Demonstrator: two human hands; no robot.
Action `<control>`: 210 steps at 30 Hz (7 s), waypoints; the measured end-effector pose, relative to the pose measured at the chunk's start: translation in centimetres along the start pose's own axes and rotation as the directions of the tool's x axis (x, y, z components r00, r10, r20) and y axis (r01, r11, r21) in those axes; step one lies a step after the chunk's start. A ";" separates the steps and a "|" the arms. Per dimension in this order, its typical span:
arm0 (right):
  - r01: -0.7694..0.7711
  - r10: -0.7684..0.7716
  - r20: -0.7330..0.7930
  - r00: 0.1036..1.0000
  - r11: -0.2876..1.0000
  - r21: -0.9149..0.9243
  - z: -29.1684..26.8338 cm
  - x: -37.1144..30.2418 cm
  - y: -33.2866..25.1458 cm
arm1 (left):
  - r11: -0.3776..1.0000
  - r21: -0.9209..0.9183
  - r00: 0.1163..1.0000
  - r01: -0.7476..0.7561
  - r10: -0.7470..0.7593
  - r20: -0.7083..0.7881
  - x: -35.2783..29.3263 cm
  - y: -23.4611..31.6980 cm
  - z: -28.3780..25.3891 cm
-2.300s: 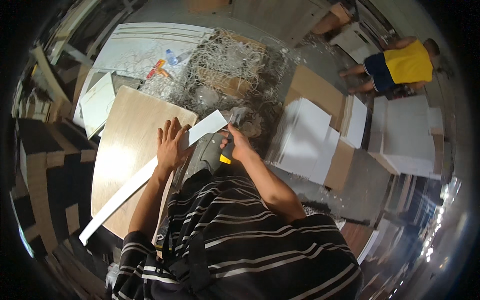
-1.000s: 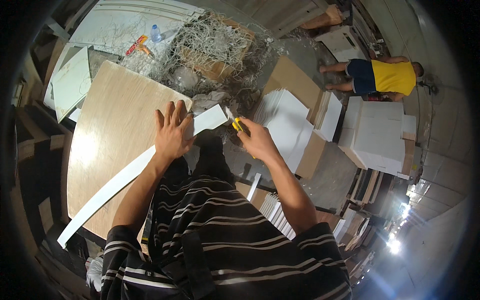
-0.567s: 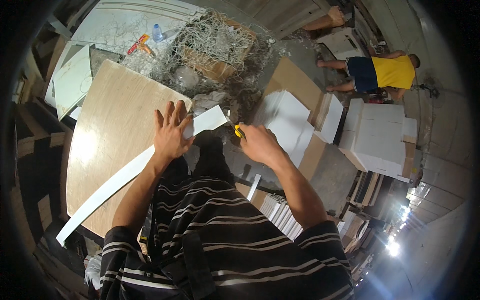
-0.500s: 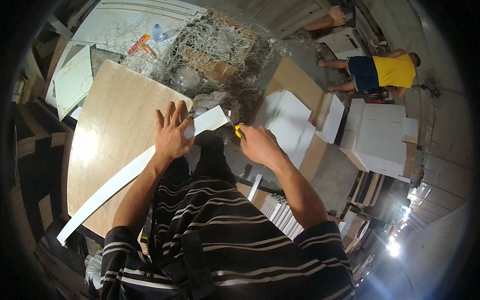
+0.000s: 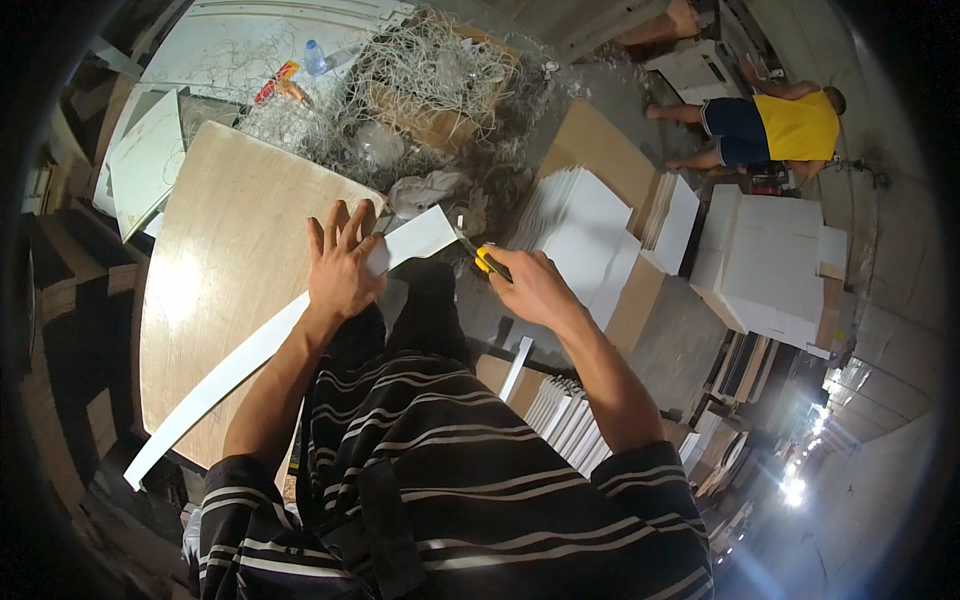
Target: The person uses a utility knife to cut and trim long white wooden strips on a workbench. They repeatedly score the material, snap off sections, and smooth the edges. The person handles the strips one at a time, placing finished pieces aside.
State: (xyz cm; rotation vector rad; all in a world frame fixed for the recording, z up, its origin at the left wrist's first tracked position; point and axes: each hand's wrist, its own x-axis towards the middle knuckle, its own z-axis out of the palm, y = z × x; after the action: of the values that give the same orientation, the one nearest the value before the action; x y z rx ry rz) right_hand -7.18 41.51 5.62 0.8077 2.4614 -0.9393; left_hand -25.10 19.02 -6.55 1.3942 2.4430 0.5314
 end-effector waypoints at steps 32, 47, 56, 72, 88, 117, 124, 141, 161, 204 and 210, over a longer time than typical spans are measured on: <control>0.055 -0.065 -0.094 0.993 0.994 -0.098 1.5 -0.7 0.9 | 1.000 0.018 1.000 -0.020 0.021 -0.018 0.3 -0.8 1.2; 0.147 -0.141 -0.147 0.979 0.989 0.031 3.8 2.1 2.7 | 0.999 0.044 0.999 -0.032 0.034 -0.038 0.5 -0.9 0.9; 0.012 -0.007 -0.117 0.993 0.999 0.049 3.9 0.9 1.3 | 0.995 0.085 0.995 -0.060 0.066 -0.074 0.6 -1.4 1.5; -0.103 0.149 -0.280 0.948 0.980 0.170 12.6 4.7 5.4 | 0.992 0.105 0.995 -0.074 0.080 -0.053 0.8 -2.0 1.6; -0.118 0.189 0.278 0.942 -0.589 0.799 16.7 9.3 7.0 | 0.976 0.080 0.951 -0.201 0.214 -0.221 -0.4 -1.1 4.0; 0.132 0.312 -0.344 0.886 0.540 0.831 17.7 -12.4 16.3 | 0.930 -0.214 0.803 -0.298 0.366 0.471 -5.8 13.4 9.1; 0.009 0.192 -0.112 0.975 0.468 0.883 20.8 -13.5 16.9 | 0.979 -0.138 0.976 -0.149 0.168 0.137 -12.8 13.0 8.8; -0.020 -0.170 0.136 0.976 0.554 0.832 26.9 -16.5 10.3 | -0.131 -0.901 0.711 0.415 -0.571 0.410 -29.7 17.4 14.8; 0.452 -0.534 -0.380 0.755 0.844 -0.287 17.6 -32.8 3.9 | -0.381 -0.908 0.897 0.174 -0.319 0.306 -33.1 20.6 4.9; 0.459 -0.580 -0.379 0.721 0.810 -0.365 18.3 -30.7 1.8 | -0.386 -0.907 0.901 0.166 -0.315 0.299 -35.6 20.4 5.8; 0.531 -0.649 -0.332 0.684 0.756 -0.382 18.5 -28.7 0.5 | -0.379 -0.908 0.899 0.181 -0.311 0.309 -36.4 20.2 5.1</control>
State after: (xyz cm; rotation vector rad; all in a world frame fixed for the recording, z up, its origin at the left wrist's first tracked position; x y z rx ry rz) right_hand 17.65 18.17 7.58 0.0957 3.2762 -0.6294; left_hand 10.46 -2.16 -0.02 -0.0917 1.0659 1.8809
